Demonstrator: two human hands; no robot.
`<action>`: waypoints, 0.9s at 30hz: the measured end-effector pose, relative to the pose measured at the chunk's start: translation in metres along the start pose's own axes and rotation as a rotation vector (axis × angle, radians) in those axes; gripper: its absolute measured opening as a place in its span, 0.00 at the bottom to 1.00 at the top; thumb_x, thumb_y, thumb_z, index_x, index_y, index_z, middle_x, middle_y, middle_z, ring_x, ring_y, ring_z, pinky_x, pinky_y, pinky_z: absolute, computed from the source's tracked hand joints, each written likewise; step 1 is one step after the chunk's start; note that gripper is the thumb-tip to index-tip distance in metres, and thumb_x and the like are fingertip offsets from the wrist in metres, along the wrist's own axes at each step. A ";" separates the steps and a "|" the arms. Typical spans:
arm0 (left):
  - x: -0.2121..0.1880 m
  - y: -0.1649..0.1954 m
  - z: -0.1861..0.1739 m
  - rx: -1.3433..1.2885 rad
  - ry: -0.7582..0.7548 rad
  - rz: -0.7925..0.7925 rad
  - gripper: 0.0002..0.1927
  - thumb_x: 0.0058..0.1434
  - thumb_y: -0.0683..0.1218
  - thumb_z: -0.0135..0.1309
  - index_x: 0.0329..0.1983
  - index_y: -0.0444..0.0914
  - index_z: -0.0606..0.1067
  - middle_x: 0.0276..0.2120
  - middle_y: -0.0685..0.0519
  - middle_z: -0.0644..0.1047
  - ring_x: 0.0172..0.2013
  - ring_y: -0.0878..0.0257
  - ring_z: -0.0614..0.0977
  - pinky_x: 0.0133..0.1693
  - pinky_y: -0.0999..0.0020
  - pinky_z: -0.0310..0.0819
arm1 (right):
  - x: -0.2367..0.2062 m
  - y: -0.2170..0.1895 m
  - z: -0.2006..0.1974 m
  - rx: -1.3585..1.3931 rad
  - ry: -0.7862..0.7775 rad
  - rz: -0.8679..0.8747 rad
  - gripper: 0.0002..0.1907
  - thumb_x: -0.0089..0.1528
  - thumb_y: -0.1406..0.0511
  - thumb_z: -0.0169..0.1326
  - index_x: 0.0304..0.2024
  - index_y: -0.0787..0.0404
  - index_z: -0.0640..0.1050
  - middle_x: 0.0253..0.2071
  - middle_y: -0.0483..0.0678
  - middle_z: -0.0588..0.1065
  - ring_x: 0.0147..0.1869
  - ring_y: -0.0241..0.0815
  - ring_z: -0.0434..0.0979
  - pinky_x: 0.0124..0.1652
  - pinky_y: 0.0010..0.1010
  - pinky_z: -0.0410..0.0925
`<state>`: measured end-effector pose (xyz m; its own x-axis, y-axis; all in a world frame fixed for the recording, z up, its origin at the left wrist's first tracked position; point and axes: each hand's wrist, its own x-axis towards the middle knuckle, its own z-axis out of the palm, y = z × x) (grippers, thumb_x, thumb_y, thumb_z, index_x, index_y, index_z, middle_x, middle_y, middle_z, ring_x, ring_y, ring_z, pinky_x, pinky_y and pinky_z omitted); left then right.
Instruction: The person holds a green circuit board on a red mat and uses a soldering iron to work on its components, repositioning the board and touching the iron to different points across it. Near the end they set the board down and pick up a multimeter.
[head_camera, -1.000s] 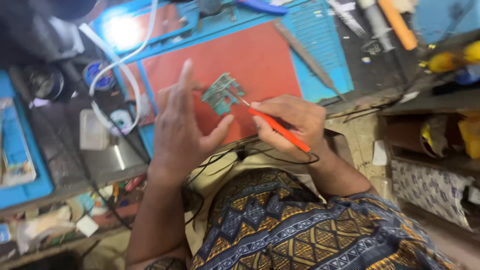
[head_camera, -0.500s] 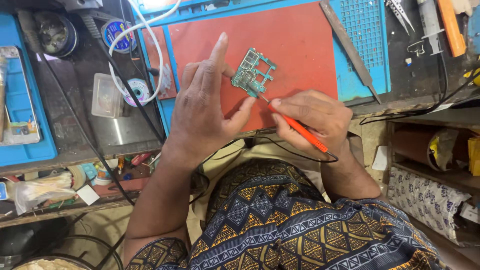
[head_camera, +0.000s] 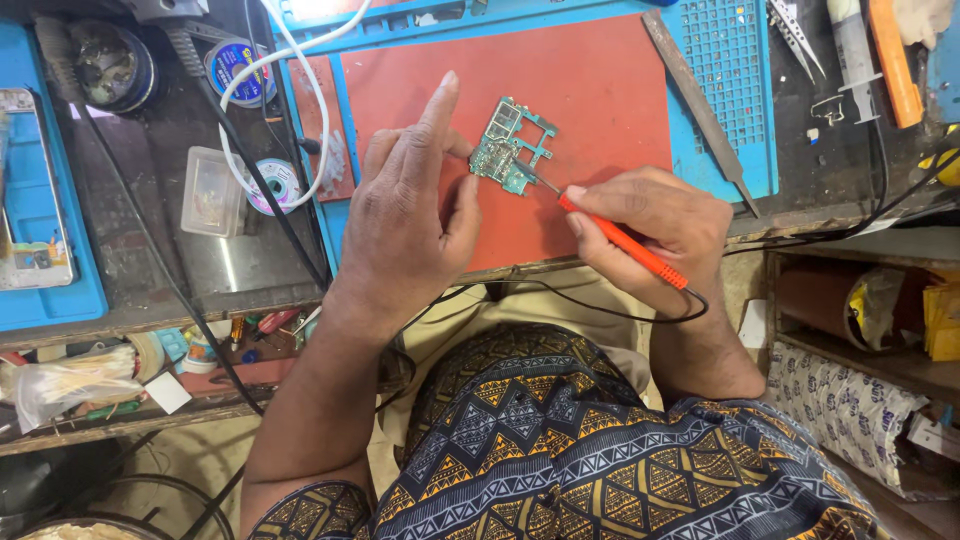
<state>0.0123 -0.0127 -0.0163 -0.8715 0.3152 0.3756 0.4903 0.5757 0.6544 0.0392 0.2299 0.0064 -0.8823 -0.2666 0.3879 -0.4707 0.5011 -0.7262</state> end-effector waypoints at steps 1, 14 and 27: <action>0.000 0.000 0.000 -0.004 0.006 0.011 0.39 0.66 0.36 0.58 0.78 0.33 0.55 0.49 0.52 0.78 0.53 0.54 0.75 0.59 0.58 0.70 | 0.000 0.000 0.000 0.022 0.017 0.029 0.13 0.59 0.76 0.64 0.46 0.66 0.83 0.40 0.51 0.82 0.42 0.44 0.83 0.39 0.27 0.74; 0.000 -0.006 -0.003 -0.053 0.005 -0.016 0.38 0.68 0.38 0.60 0.78 0.37 0.56 0.49 0.52 0.80 0.52 0.53 0.76 0.57 0.58 0.72 | 0.013 0.006 0.008 -0.043 -0.045 -0.054 0.14 0.58 0.75 0.65 0.47 0.65 0.83 0.40 0.51 0.82 0.41 0.44 0.83 0.41 0.30 0.74; -0.002 -0.012 -0.005 -0.078 0.000 -0.027 0.37 0.68 0.36 0.56 0.78 0.37 0.56 0.48 0.53 0.81 0.52 0.53 0.76 0.57 0.58 0.72 | 0.011 0.011 0.015 -0.045 -0.077 -0.105 0.16 0.57 0.76 0.65 0.48 0.64 0.83 0.40 0.52 0.81 0.42 0.46 0.83 0.43 0.31 0.75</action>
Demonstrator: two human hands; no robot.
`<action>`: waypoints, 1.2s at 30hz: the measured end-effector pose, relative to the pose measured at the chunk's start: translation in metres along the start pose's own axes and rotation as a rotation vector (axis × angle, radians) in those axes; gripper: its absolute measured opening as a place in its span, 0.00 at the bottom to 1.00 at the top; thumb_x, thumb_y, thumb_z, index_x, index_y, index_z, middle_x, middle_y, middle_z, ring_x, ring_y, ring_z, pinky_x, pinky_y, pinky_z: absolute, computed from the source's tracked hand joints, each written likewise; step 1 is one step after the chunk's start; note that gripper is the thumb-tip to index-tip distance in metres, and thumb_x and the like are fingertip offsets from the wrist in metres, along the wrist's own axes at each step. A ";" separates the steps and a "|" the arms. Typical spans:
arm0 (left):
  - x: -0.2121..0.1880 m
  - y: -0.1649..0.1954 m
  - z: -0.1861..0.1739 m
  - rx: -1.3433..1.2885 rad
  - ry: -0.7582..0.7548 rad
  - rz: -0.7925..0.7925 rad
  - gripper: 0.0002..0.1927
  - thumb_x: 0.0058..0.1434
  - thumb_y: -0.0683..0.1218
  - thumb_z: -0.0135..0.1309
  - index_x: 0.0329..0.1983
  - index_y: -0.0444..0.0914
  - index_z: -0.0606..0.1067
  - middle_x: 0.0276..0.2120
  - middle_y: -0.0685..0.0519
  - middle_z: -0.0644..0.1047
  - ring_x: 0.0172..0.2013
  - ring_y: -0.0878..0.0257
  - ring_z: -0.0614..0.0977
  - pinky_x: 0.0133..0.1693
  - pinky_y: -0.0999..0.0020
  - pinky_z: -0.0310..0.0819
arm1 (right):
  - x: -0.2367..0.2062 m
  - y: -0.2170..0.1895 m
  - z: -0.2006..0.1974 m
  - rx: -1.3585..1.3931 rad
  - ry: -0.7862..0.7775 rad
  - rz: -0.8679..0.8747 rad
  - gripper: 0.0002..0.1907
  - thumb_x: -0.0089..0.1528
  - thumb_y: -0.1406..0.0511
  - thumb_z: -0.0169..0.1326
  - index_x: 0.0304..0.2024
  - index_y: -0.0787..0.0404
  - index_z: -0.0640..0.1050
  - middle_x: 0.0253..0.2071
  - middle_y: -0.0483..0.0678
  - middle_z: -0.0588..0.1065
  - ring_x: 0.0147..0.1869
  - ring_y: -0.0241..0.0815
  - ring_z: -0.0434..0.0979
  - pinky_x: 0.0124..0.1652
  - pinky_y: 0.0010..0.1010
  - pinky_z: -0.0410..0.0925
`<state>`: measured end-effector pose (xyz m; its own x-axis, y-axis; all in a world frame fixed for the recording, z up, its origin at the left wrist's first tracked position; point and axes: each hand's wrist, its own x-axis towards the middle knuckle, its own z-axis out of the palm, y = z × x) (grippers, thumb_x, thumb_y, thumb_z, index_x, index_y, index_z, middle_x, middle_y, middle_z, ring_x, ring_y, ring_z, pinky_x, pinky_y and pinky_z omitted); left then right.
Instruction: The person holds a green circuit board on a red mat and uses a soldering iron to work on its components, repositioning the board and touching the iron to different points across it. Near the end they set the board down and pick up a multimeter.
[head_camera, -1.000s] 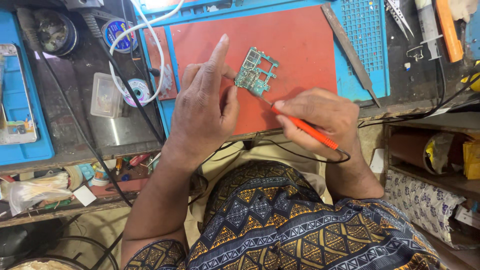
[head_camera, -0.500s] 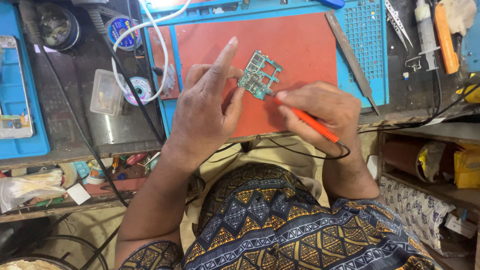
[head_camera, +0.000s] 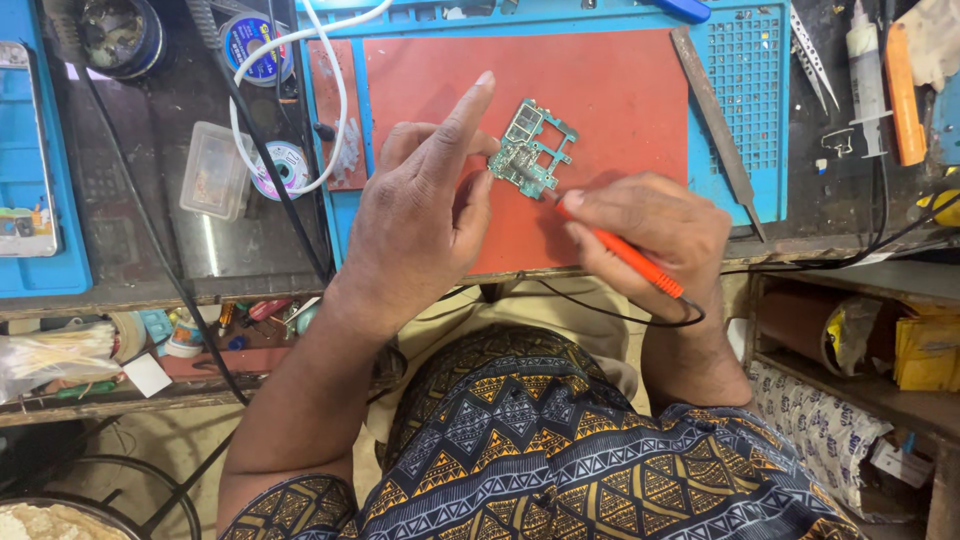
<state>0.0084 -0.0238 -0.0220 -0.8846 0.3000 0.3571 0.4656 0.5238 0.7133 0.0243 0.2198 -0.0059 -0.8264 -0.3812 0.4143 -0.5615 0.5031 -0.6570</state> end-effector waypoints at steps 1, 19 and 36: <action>0.000 0.000 0.000 -0.002 0.000 -0.003 0.37 0.68 0.36 0.56 0.78 0.37 0.56 0.48 0.53 0.81 0.52 0.53 0.76 0.57 0.58 0.72 | 0.000 0.001 0.000 -0.006 -0.023 -0.025 0.16 0.56 0.76 0.65 0.47 0.65 0.83 0.40 0.52 0.81 0.42 0.47 0.83 0.43 0.32 0.75; -0.001 0.000 -0.003 0.016 0.010 0.022 0.40 0.67 0.38 0.61 0.78 0.37 0.56 0.49 0.54 0.80 0.52 0.55 0.76 0.58 0.59 0.72 | 0.000 0.000 0.003 0.048 -0.002 0.017 0.16 0.58 0.75 0.66 0.49 0.66 0.82 0.42 0.53 0.82 0.43 0.47 0.83 0.41 0.29 0.74; -0.001 -0.001 -0.004 0.021 0.038 0.034 0.39 0.67 0.39 0.61 0.77 0.37 0.57 0.48 0.54 0.81 0.52 0.54 0.76 0.57 0.59 0.72 | 0.004 -0.006 0.007 0.005 -0.001 0.011 0.15 0.58 0.76 0.65 0.49 0.66 0.82 0.41 0.53 0.82 0.43 0.47 0.83 0.41 0.30 0.75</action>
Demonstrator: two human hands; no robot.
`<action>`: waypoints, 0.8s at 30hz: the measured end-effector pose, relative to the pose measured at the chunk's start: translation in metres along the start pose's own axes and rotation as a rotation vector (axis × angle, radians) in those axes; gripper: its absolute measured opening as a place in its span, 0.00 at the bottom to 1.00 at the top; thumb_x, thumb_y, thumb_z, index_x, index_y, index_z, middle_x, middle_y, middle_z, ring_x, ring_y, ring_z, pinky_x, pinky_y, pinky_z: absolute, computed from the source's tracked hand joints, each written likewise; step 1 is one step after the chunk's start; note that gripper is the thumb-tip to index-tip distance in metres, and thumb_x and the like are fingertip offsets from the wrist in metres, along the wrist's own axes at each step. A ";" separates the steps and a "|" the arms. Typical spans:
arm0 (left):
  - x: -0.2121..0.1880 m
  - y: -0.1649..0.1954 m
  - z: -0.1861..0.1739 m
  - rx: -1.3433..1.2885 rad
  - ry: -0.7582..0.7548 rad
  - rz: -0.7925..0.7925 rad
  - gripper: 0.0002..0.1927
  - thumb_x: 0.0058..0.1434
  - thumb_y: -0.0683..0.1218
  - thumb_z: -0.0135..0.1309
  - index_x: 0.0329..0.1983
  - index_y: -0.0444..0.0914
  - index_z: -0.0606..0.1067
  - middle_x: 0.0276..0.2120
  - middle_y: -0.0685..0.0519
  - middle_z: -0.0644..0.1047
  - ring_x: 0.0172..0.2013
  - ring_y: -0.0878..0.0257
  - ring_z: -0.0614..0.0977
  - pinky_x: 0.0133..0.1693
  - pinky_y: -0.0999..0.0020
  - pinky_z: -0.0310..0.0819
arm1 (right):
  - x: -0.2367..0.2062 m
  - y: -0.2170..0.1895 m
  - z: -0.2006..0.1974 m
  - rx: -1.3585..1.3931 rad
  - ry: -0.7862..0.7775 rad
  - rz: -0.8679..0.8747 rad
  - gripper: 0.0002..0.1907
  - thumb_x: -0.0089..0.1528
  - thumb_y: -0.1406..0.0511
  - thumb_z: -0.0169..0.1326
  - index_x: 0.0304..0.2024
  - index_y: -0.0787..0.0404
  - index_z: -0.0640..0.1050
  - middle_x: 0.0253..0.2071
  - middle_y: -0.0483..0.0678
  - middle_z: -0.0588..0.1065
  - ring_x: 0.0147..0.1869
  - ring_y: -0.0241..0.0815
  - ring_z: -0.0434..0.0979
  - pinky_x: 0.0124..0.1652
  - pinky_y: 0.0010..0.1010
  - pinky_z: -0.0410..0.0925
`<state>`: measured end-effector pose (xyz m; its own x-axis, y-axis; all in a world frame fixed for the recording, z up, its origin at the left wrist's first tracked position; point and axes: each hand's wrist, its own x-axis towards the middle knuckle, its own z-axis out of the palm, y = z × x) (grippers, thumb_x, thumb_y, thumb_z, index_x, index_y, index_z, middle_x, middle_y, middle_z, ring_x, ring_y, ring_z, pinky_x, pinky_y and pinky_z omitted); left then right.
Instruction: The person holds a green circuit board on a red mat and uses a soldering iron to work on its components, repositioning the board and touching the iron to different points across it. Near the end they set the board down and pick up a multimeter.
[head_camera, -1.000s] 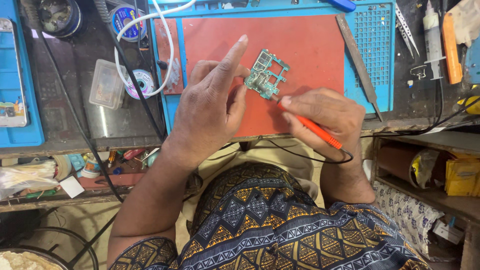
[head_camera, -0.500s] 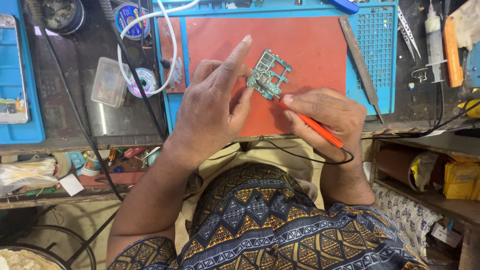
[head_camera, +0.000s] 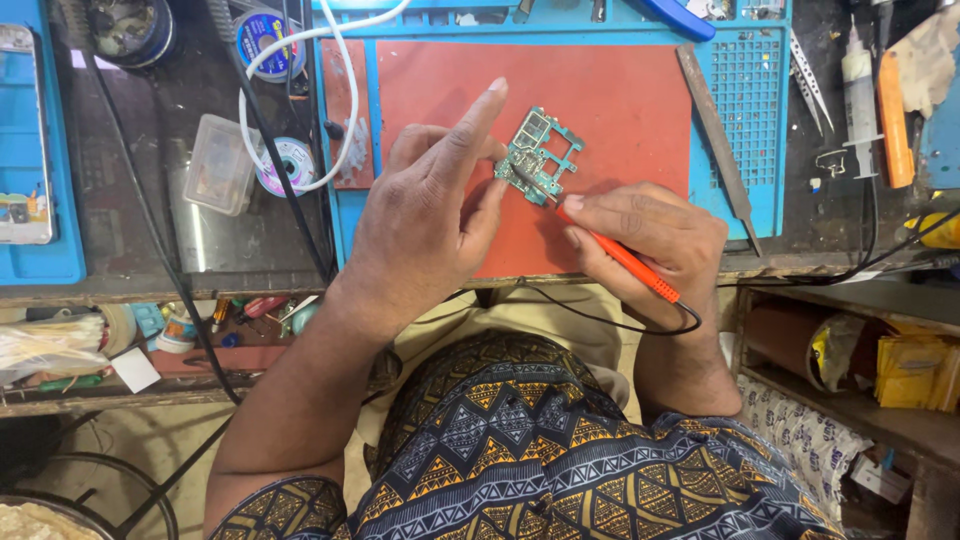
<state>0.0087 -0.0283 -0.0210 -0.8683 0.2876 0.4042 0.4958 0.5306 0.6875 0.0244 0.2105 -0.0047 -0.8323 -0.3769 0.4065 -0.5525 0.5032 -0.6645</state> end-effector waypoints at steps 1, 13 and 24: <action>-0.001 0.000 -0.001 -0.003 -0.009 -0.014 0.39 0.67 0.39 0.61 0.77 0.37 0.57 0.48 0.54 0.81 0.52 0.54 0.76 0.57 0.59 0.72 | 0.000 -0.001 0.000 -0.014 -0.003 -0.003 0.15 0.58 0.76 0.65 0.49 0.66 0.82 0.41 0.53 0.82 0.43 0.47 0.83 0.42 0.30 0.74; 0.001 0.003 -0.002 -0.003 -0.016 -0.029 0.38 0.67 0.39 0.61 0.77 0.37 0.58 0.47 0.54 0.81 0.51 0.54 0.77 0.56 0.59 0.73 | 0.001 -0.004 -0.003 0.035 0.014 0.022 0.15 0.58 0.76 0.65 0.47 0.66 0.82 0.41 0.52 0.82 0.43 0.47 0.84 0.42 0.30 0.75; 0.014 0.017 0.001 0.011 -0.037 -0.024 0.38 0.65 0.38 0.61 0.76 0.36 0.58 0.48 0.52 0.81 0.49 0.53 0.77 0.53 0.58 0.72 | 0.001 0.002 -0.021 0.021 -0.006 0.012 0.15 0.55 0.74 0.65 0.45 0.65 0.83 0.41 0.53 0.82 0.43 0.46 0.84 0.43 0.32 0.75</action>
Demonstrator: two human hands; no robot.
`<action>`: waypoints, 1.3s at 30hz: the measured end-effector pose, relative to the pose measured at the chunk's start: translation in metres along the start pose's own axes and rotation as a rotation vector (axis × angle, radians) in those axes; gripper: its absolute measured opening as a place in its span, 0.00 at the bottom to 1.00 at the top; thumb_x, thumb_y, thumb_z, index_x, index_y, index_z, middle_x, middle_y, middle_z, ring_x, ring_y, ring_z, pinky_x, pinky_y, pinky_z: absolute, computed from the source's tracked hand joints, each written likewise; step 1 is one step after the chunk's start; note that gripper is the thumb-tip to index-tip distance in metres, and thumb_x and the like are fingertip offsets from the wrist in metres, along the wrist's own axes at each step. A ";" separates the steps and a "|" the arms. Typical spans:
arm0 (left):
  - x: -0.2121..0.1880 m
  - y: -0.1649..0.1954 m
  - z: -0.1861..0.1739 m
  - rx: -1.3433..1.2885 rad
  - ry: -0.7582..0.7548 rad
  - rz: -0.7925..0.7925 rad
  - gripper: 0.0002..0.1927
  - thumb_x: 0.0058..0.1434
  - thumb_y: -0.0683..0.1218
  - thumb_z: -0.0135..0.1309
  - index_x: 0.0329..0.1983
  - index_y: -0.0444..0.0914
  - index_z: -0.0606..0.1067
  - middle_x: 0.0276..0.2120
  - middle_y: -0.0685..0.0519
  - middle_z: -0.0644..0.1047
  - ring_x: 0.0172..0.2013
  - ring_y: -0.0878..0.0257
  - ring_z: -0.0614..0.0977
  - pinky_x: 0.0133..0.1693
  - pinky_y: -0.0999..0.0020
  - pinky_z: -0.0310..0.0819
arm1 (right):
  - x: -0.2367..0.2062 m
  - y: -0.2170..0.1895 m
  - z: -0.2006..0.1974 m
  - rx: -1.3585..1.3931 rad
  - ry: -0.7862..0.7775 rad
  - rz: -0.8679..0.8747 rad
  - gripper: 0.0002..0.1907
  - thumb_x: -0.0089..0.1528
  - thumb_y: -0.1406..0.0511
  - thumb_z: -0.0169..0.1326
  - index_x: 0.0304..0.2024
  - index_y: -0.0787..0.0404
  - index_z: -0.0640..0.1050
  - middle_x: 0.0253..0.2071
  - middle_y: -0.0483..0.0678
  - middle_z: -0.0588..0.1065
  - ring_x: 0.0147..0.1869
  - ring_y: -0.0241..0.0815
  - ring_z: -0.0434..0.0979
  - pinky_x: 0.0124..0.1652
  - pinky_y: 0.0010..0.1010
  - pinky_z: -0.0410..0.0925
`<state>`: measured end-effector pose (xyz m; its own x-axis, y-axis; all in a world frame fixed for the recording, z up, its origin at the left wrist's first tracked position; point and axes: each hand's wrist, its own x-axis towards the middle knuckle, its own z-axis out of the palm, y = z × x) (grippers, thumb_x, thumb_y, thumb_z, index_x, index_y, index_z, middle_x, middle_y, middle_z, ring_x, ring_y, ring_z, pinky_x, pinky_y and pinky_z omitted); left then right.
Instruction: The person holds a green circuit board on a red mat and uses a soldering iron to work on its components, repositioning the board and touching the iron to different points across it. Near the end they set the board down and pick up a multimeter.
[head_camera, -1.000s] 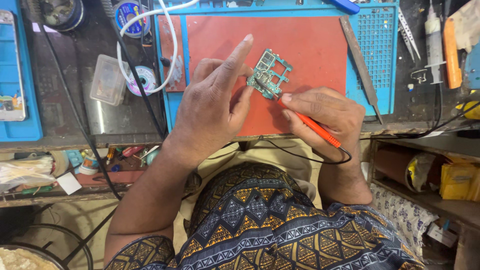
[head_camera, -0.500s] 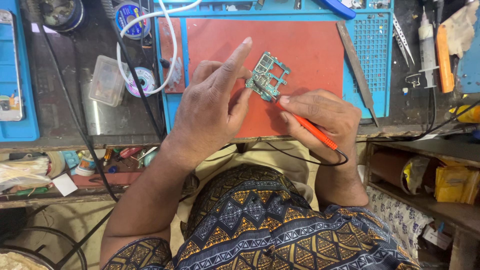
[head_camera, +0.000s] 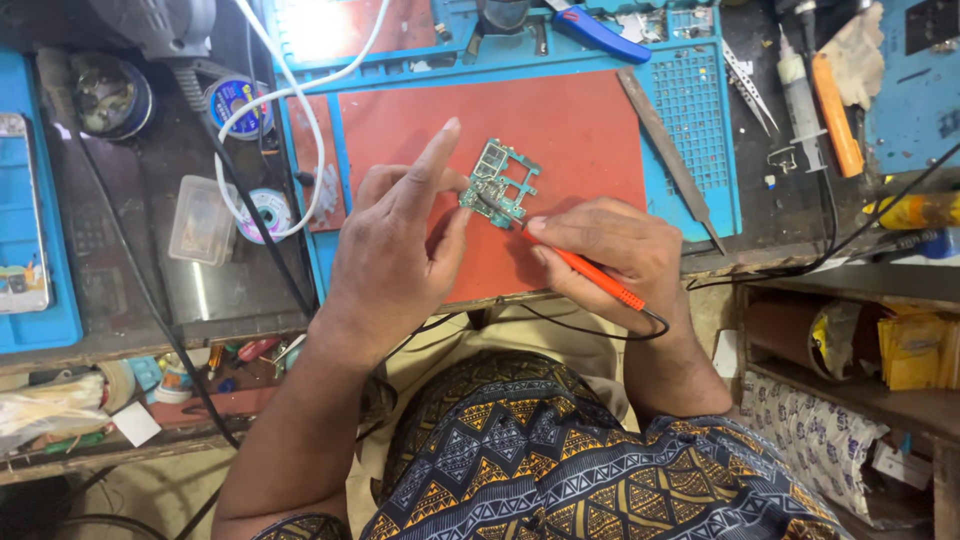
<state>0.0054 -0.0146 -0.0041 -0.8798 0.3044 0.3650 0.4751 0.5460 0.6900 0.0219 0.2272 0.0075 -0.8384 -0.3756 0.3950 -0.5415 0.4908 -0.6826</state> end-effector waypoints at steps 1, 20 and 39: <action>0.000 0.002 0.000 -0.002 -0.006 -0.003 0.38 0.65 0.38 0.61 0.76 0.36 0.58 0.48 0.52 0.81 0.50 0.53 0.77 0.54 0.58 0.72 | -0.001 0.001 -0.002 -0.019 -0.003 -0.014 0.15 0.55 0.74 0.65 0.45 0.65 0.83 0.41 0.53 0.82 0.43 0.46 0.84 0.43 0.32 0.75; 0.006 0.011 0.002 0.010 -0.040 -0.002 0.36 0.64 0.37 0.58 0.75 0.36 0.60 0.49 0.52 0.81 0.50 0.53 0.77 0.54 0.58 0.71 | -0.007 0.002 -0.010 0.014 0.015 -0.082 0.16 0.54 0.75 0.66 0.45 0.64 0.83 0.42 0.51 0.82 0.45 0.46 0.84 0.45 0.32 0.77; 0.003 0.007 0.001 -0.006 -0.030 0.003 0.36 0.64 0.36 0.58 0.75 0.37 0.60 0.48 0.54 0.81 0.50 0.54 0.77 0.54 0.59 0.72 | -0.007 0.005 -0.005 -0.032 0.022 -0.120 0.16 0.53 0.75 0.67 0.44 0.62 0.84 0.44 0.51 0.81 0.47 0.47 0.83 0.46 0.33 0.77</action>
<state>0.0065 -0.0093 0.0013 -0.8778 0.3291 0.3482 0.4774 0.5402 0.6930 0.0250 0.2363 0.0046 -0.7685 -0.4159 0.4862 -0.6393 0.4686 -0.6097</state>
